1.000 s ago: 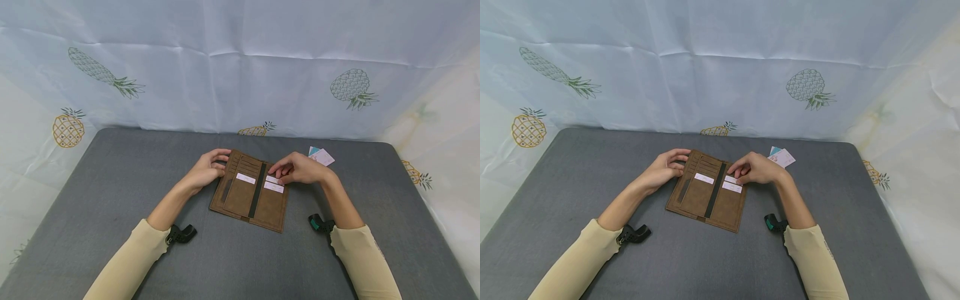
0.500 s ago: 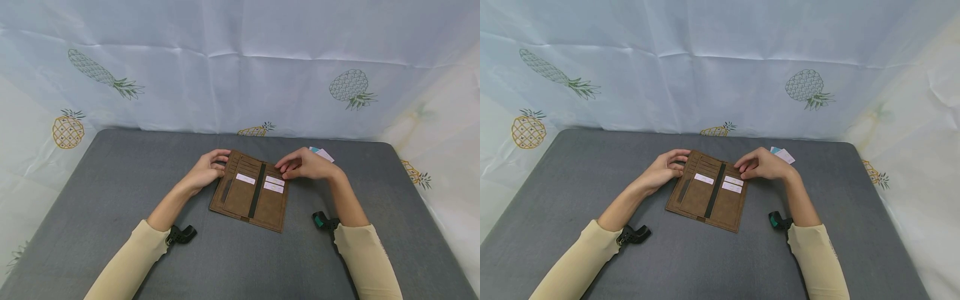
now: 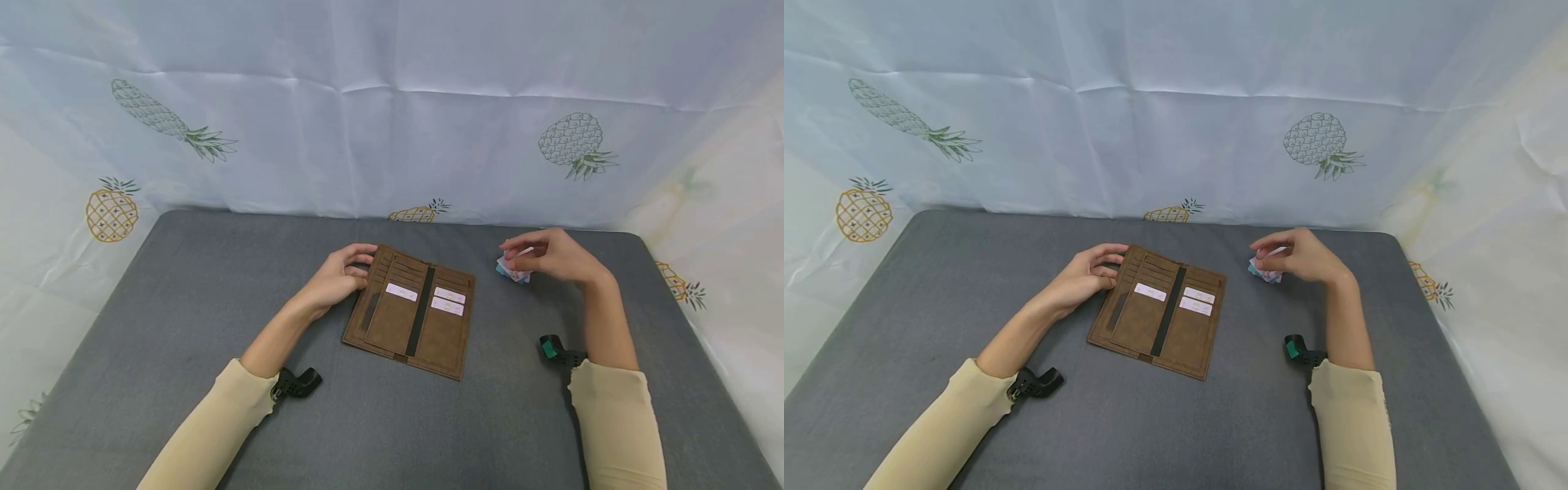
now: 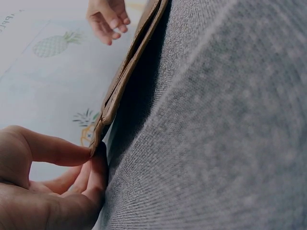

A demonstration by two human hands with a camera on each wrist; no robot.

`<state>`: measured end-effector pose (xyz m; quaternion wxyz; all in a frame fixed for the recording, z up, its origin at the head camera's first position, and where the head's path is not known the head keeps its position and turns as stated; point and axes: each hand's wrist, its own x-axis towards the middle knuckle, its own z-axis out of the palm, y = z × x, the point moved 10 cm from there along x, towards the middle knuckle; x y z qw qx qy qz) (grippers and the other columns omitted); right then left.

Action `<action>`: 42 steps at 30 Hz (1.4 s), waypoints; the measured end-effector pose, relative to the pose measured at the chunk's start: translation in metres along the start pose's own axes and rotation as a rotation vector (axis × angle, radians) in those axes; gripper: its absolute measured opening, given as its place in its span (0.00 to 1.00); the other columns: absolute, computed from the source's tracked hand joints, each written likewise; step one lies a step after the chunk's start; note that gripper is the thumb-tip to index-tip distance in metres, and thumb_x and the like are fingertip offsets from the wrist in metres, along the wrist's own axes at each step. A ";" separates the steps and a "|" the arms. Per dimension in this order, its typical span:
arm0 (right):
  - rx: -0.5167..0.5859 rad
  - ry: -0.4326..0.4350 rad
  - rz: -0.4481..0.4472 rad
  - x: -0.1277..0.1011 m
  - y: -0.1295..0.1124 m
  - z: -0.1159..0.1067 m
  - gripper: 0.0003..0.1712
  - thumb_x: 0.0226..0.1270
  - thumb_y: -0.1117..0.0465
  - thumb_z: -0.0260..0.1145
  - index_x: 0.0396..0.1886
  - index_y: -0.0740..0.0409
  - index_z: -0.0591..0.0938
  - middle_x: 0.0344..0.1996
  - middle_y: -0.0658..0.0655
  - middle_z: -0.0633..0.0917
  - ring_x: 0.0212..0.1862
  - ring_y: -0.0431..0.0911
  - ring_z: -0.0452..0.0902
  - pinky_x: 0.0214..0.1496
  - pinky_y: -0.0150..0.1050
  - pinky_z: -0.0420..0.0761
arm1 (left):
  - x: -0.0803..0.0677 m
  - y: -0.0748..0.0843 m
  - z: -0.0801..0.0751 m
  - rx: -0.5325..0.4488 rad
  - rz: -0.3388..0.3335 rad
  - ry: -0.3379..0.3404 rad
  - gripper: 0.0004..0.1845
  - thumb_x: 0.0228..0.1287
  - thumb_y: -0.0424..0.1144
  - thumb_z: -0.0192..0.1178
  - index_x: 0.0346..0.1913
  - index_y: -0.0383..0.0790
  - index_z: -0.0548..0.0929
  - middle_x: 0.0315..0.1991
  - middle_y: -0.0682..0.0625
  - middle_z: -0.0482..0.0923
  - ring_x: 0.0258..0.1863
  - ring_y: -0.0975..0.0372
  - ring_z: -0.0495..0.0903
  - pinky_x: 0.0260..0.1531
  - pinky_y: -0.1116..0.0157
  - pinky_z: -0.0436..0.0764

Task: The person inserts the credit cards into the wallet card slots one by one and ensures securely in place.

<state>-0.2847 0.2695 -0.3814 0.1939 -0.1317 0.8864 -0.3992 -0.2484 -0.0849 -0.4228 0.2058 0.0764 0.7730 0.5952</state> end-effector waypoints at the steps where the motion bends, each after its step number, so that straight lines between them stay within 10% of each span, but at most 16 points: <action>1: -0.010 0.017 0.018 -0.001 0.005 -0.004 0.24 0.78 0.60 0.71 0.69 0.63 0.84 0.62 0.67 0.88 0.48 0.34 0.90 0.51 0.38 0.89 | 0.000 0.000 0.000 0.001 0.000 0.001 0.37 0.74 0.22 0.53 0.83 0.43 0.67 0.75 0.36 0.71 0.65 0.45 0.78 0.61 0.55 0.80; 10: -0.144 0.150 0.167 -0.003 0.044 -0.029 0.32 0.76 0.53 0.73 0.73 0.65 0.80 0.64 0.70 0.85 0.49 0.34 0.82 0.49 0.27 0.79 | 0.002 -0.001 0.000 0.002 0.001 0.008 0.37 0.73 0.22 0.53 0.83 0.43 0.68 0.74 0.36 0.72 0.62 0.47 0.79 0.58 0.58 0.80; 20: -0.286 0.109 0.265 0.000 0.053 -0.022 0.53 0.66 0.42 0.81 0.75 0.73 0.70 0.67 0.75 0.76 0.65 0.66 0.74 0.67 0.64 0.75 | 0.001 -0.002 0.000 0.002 0.002 0.007 0.37 0.73 0.22 0.53 0.83 0.43 0.67 0.74 0.36 0.71 0.63 0.47 0.79 0.58 0.58 0.80; 42: -0.172 0.131 0.213 0.001 0.044 -0.026 0.40 0.78 0.62 0.69 0.76 0.77 0.60 0.62 0.78 0.76 0.50 0.54 0.79 0.46 0.37 0.77 | 0.000 0.000 0.000 0.009 0.000 0.008 0.37 0.74 0.22 0.53 0.83 0.44 0.67 0.75 0.36 0.71 0.65 0.45 0.78 0.61 0.55 0.80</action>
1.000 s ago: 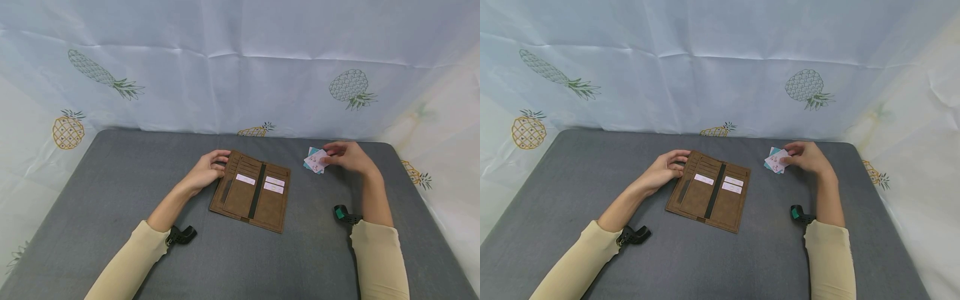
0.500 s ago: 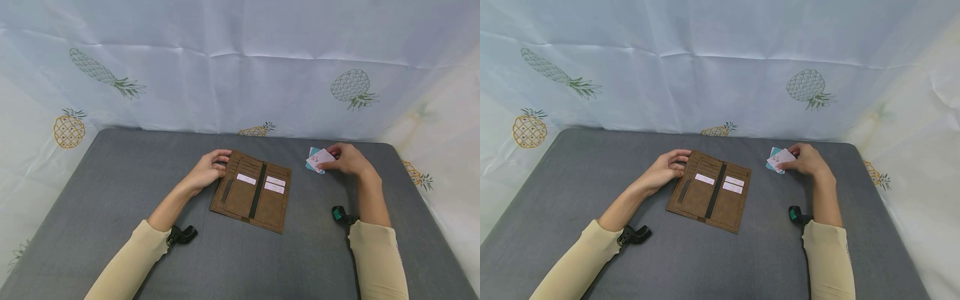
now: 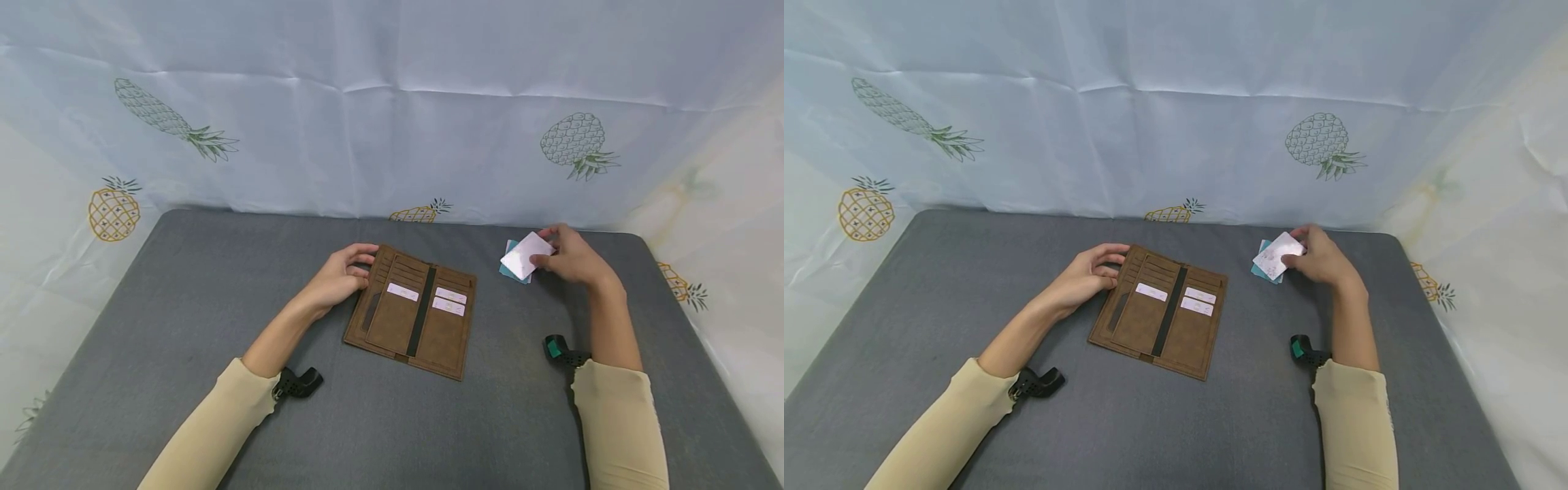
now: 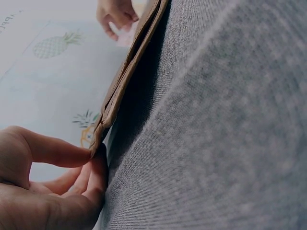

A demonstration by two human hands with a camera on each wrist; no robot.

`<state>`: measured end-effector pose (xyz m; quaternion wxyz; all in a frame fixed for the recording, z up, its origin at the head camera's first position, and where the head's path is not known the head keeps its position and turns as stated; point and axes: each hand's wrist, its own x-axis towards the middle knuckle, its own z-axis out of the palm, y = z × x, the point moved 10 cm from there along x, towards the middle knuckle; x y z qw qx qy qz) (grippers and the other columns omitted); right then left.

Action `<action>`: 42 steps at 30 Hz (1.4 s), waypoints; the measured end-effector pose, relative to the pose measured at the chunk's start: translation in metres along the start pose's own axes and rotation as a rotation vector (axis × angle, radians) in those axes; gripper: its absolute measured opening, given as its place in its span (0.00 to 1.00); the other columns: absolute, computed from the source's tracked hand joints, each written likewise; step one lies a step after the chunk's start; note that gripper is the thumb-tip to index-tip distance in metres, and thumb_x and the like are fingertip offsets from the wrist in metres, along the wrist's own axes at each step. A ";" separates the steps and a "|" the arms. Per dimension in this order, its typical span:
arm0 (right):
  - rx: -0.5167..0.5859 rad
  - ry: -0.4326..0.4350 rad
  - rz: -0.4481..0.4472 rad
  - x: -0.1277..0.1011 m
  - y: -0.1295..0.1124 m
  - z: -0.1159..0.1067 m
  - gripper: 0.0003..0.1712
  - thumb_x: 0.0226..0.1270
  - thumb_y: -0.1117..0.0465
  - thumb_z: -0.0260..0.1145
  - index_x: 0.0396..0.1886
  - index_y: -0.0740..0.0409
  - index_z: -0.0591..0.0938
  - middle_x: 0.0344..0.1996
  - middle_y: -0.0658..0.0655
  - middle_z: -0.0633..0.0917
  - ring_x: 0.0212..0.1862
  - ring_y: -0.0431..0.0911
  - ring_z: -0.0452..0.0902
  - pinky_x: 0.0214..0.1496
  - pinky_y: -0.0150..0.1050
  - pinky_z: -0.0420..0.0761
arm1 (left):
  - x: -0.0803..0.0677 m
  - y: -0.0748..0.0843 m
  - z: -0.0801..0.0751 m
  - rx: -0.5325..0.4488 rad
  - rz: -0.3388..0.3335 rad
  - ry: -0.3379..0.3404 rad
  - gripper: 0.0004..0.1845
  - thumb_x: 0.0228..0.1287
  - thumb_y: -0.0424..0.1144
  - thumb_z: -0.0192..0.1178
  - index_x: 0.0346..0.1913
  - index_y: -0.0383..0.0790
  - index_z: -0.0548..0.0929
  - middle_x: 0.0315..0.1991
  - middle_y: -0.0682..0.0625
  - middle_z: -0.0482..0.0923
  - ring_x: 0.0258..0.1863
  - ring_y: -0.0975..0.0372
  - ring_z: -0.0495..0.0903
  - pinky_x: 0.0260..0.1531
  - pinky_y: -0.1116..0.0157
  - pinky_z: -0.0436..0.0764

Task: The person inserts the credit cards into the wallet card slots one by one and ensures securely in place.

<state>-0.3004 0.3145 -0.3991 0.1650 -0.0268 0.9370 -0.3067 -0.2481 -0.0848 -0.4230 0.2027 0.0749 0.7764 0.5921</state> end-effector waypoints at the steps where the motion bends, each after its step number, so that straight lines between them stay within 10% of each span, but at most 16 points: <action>1: 0.018 0.000 -0.007 0.001 -0.001 0.000 0.38 0.79 0.63 0.67 0.76 0.77 0.60 0.63 0.78 0.77 0.48 0.51 0.81 0.45 0.34 0.78 | 0.000 0.000 0.000 0.000 -0.001 0.001 0.37 0.74 0.22 0.53 0.83 0.44 0.67 0.75 0.36 0.71 0.65 0.45 0.78 0.61 0.55 0.80; 11: 0.233 -0.014 -0.079 0.004 -0.033 0.011 0.36 0.83 0.63 0.63 0.80 0.70 0.59 0.68 0.78 0.78 0.42 0.31 0.86 0.50 0.32 0.89 | 0.001 -0.001 -0.001 0.001 -0.006 0.009 0.37 0.73 0.22 0.53 0.83 0.44 0.68 0.75 0.37 0.72 0.63 0.47 0.79 0.59 0.57 0.79; 27: 0.420 0.042 -0.250 0.008 -0.115 0.063 0.27 0.78 0.69 0.67 0.70 0.70 0.70 0.56 0.77 0.87 0.41 0.41 0.90 0.48 0.36 0.91 | 0.003 -0.002 0.000 0.006 -0.009 0.010 0.38 0.71 0.22 0.54 0.83 0.45 0.68 0.75 0.37 0.72 0.63 0.47 0.79 0.58 0.58 0.80; 42: 0.413 -0.007 -0.322 0.007 -0.145 0.098 0.24 0.75 0.73 0.68 0.65 0.69 0.71 0.46 0.75 0.90 0.35 0.47 0.92 0.41 0.36 0.90 | 0.003 -0.001 -0.001 0.001 -0.003 0.021 0.38 0.70 0.21 0.54 0.82 0.44 0.69 0.73 0.36 0.73 0.60 0.48 0.80 0.55 0.61 0.80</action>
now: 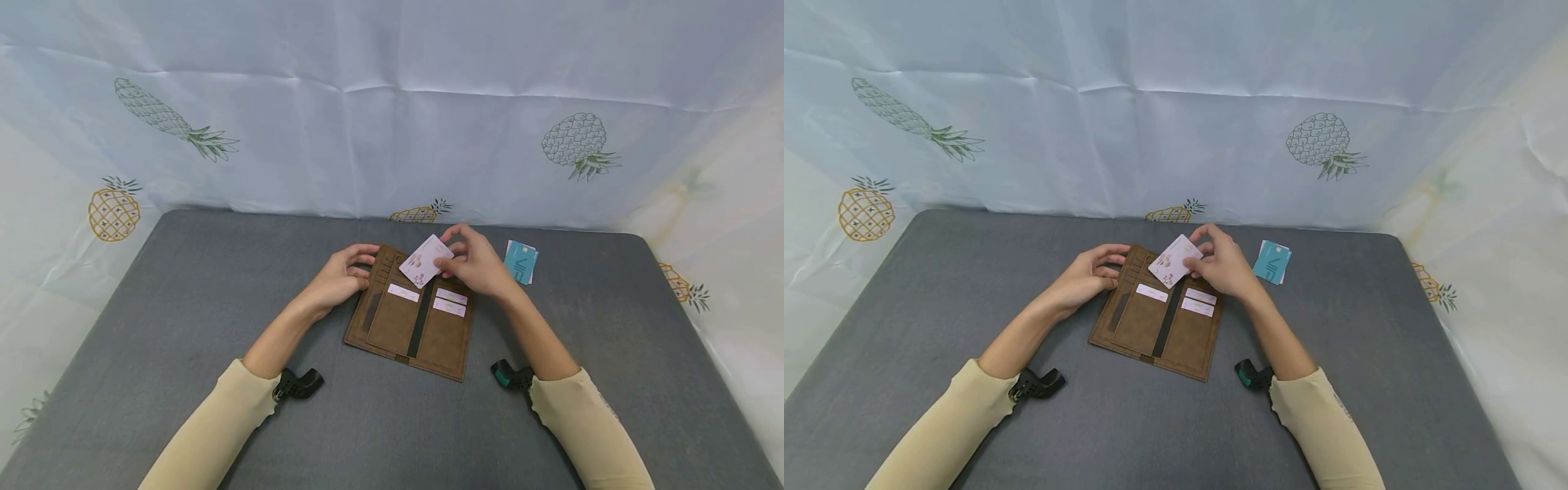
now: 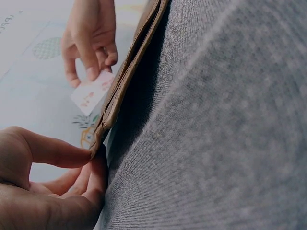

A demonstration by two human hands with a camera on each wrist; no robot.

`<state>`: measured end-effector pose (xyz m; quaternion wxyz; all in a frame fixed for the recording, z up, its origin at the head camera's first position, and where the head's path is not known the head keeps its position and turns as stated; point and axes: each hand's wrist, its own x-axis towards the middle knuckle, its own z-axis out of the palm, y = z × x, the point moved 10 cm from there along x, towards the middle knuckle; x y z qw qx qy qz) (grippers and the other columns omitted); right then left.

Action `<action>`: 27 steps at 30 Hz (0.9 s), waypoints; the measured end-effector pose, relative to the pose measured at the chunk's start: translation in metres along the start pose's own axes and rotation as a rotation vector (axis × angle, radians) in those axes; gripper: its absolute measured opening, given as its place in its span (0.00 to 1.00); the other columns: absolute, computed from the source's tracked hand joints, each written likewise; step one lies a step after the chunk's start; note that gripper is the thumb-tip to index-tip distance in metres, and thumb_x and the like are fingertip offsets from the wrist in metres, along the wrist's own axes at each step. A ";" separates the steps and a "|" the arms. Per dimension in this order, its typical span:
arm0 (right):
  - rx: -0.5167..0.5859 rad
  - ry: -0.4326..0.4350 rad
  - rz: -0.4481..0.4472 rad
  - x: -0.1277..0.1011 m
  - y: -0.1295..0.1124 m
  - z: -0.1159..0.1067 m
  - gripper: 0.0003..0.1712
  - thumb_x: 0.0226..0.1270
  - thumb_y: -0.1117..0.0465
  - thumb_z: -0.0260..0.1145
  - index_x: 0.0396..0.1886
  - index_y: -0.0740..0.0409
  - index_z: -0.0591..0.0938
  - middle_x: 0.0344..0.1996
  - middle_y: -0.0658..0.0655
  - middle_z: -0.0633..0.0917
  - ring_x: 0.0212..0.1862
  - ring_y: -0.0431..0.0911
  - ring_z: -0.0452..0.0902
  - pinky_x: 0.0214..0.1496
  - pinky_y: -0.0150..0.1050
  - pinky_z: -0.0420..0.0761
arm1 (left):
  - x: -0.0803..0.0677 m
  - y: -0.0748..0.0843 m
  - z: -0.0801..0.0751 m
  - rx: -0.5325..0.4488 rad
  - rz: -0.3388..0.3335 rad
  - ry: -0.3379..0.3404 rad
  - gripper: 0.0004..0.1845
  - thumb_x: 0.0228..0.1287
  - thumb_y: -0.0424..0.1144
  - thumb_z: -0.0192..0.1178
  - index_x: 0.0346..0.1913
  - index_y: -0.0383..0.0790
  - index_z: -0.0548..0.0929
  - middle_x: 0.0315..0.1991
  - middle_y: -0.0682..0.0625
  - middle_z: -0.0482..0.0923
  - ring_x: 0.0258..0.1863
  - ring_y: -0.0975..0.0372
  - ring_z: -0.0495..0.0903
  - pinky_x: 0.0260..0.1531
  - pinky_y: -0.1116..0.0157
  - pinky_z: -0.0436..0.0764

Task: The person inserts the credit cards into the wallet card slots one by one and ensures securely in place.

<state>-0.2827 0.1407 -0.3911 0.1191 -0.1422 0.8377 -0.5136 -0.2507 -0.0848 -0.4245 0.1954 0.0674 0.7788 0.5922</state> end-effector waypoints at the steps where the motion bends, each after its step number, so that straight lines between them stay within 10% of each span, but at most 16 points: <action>1: -0.008 -0.004 0.000 0.000 0.000 0.001 0.23 0.75 0.73 0.69 0.64 0.69 0.71 0.45 0.74 0.90 0.35 0.47 0.92 0.40 0.36 0.90 | 0.000 0.000 0.000 0.001 0.001 0.000 0.38 0.70 0.21 0.54 0.82 0.44 0.69 0.73 0.36 0.73 0.60 0.48 0.80 0.55 0.61 0.80; 27: -0.160 -0.156 0.003 -0.006 -0.004 0.026 0.23 0.78 0.66 0.69 0.66 0.63 0.73 0.37 0.65 0.93 0.37 0.50 0.92 0.43 0.43 0.90 | -0.001 0.001 0.003 0.023 0.019 -0.032 0.38 0.71 0.20 0.53 0.82 0.43 0.70 0.73 0.36 0.73 0.58 0.49 0.80 0.52 0.61 0.80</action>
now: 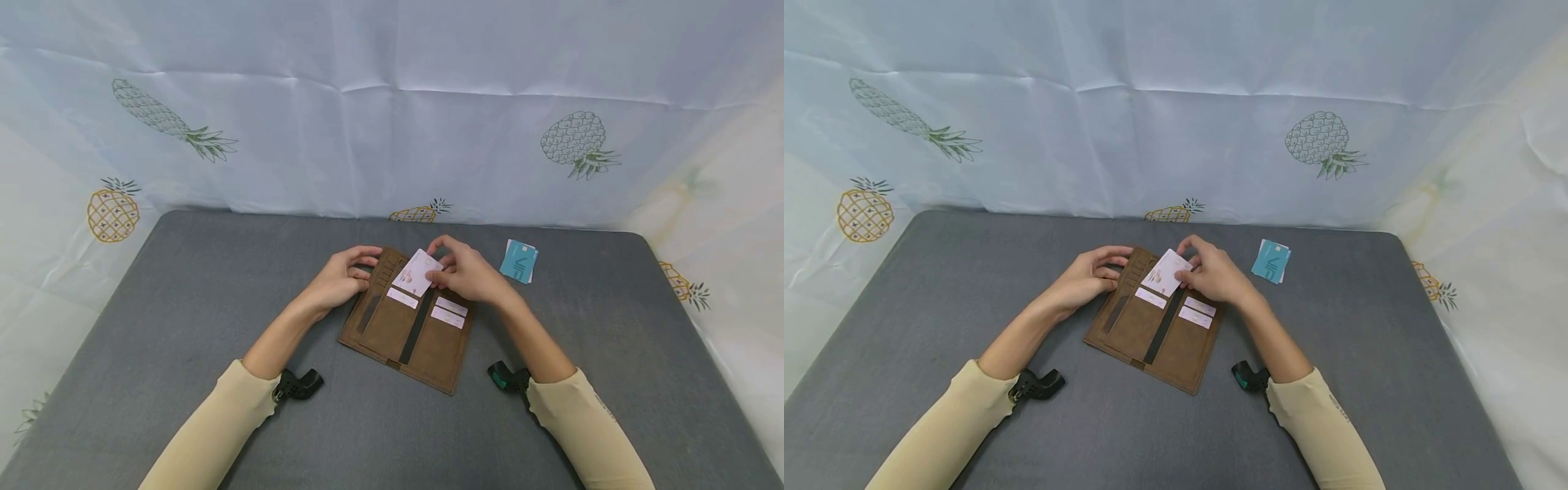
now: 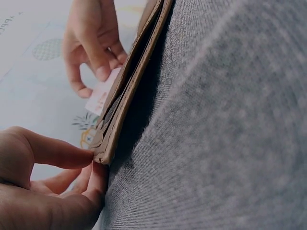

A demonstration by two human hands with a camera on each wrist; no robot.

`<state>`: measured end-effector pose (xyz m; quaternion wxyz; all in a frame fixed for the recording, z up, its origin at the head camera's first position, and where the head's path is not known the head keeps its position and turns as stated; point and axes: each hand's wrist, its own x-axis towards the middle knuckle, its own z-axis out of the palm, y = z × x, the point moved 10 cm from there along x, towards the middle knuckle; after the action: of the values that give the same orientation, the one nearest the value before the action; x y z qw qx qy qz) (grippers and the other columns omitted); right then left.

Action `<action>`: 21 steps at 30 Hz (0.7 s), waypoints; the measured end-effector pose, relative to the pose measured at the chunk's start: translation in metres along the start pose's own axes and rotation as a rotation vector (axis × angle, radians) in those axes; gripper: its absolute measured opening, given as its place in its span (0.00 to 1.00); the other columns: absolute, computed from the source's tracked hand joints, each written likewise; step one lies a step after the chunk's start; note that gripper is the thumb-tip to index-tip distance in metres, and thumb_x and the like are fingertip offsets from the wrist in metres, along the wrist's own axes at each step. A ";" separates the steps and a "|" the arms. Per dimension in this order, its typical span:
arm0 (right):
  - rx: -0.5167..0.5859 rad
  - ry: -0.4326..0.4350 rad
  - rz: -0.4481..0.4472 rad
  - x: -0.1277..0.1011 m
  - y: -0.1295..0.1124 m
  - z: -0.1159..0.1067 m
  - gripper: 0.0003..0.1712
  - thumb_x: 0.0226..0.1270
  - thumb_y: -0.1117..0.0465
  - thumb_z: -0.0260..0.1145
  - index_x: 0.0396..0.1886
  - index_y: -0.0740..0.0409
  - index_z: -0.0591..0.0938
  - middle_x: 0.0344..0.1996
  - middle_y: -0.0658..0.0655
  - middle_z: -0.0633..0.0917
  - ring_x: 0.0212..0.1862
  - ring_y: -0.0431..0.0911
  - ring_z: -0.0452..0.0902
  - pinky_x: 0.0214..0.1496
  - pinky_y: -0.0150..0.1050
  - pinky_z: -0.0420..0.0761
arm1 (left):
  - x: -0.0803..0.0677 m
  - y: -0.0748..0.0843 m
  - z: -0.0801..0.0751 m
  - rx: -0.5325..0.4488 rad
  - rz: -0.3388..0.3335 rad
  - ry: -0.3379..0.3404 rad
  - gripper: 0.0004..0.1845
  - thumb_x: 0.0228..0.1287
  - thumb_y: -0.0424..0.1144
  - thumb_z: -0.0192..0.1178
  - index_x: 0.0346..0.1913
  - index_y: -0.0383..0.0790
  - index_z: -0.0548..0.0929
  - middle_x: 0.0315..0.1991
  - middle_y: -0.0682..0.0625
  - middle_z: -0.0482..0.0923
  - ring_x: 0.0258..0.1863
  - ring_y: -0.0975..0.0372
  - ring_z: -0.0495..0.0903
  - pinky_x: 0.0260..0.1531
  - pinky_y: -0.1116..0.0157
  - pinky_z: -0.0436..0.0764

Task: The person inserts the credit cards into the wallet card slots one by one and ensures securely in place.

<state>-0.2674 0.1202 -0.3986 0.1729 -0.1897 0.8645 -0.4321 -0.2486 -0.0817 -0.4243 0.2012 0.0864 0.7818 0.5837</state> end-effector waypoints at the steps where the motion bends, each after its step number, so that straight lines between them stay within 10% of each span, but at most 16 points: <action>1: -0.003 -0.007 -0.004 0.000 0.000 0.001 0.23 0.78 0.66 0.69 0.66 0.64 0.73 0.37 0.65 0.92 0.38 0.51 0.92 0.43 0.43 0.89 | 0.000 0.000 0.000 0.000 0.003 0.000 0.38 0.70 0.19 0.53 0.82 0.43 0.70 0.73 0.36 0.73 0.58 0.48 0.81 0.52 0.61 0.80; 21: -0.112 -0.070 -0.082 -0.001 -0.011 0.013 0.21 0.77 0.64 0.72 0.64 0.60 0.78 0.36 0.60 0.89 0.34 0.43 0.84 0.43 0.41 0.82 | 0.000 0.004 0.001 -0.014 0.026 0.001 0.38 0.68 0.18 0.53 0.81 0.39 0.71 0.70 0.34 0.75 0.55 0.49 0.84 0.49 0.65 0.81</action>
<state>-0.2582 0.1058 -0.3964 0.1740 -0.2493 0.8724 -0.3828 -0.2486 -0.0798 -0.4209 0.1936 0.0950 0.7766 0.5919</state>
